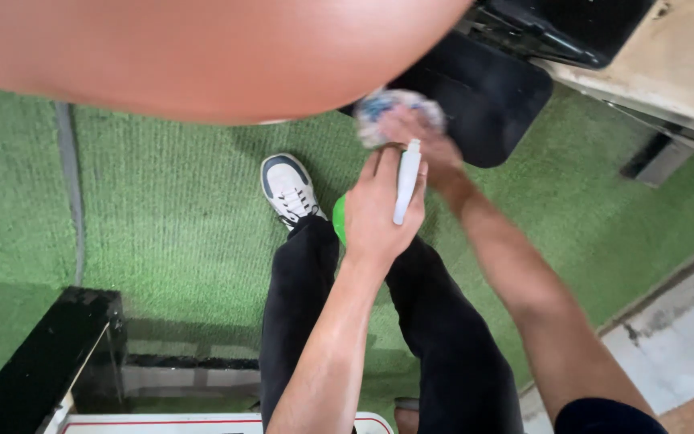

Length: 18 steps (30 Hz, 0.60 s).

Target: Cleaning and wiping down various surfaces and components of a gym exercise machine.

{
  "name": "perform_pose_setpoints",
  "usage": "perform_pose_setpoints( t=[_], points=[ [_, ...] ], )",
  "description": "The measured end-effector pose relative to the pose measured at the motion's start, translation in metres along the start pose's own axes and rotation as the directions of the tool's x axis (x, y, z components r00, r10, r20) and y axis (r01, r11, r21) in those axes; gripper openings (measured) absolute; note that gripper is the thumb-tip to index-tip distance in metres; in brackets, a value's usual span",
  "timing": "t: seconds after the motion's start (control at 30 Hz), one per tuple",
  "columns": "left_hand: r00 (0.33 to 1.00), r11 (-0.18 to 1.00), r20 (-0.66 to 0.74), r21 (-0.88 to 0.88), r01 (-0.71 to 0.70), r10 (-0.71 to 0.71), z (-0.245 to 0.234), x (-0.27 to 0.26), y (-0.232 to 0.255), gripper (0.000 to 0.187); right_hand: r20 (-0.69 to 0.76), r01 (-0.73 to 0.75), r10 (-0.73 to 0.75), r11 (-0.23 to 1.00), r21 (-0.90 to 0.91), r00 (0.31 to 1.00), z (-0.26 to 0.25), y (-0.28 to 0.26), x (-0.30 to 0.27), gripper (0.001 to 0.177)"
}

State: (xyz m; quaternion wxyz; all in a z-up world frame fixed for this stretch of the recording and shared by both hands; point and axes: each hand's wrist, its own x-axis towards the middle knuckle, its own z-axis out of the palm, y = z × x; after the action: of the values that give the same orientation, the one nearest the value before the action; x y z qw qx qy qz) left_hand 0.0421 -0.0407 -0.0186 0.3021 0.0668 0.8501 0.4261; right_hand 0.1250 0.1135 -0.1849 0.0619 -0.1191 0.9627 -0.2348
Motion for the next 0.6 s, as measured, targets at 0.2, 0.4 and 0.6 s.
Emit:
perform_pose_setpoints(
  t=[0.2,0.4,0.6],
  points=[
    [1.000,1.000,0.004,-0.022,-0.006,0.006,0.006,-0.005,-0.002,0.033,-0.167,-0.534,0.512,0.833,-0.145,0.843,0.010,0.068,0.000,0.058],
    [1.000,1.000,0.023,0.021,-0.005,0.005,0.019,-0.008,0.000,0.036,0.077,-0.391,0.387,0.920,0.041,0.919,0.021,-0.006,-0.019,0.055],
    [0.999,1.000,0.038,0.026,0.013,-0.014,0.022,-0.007,0.004,0.031,0.253,-0.560,0.632,0.771,-0.305,0.732,-0.013,0.066,-0.102,0.073]
  ],
)
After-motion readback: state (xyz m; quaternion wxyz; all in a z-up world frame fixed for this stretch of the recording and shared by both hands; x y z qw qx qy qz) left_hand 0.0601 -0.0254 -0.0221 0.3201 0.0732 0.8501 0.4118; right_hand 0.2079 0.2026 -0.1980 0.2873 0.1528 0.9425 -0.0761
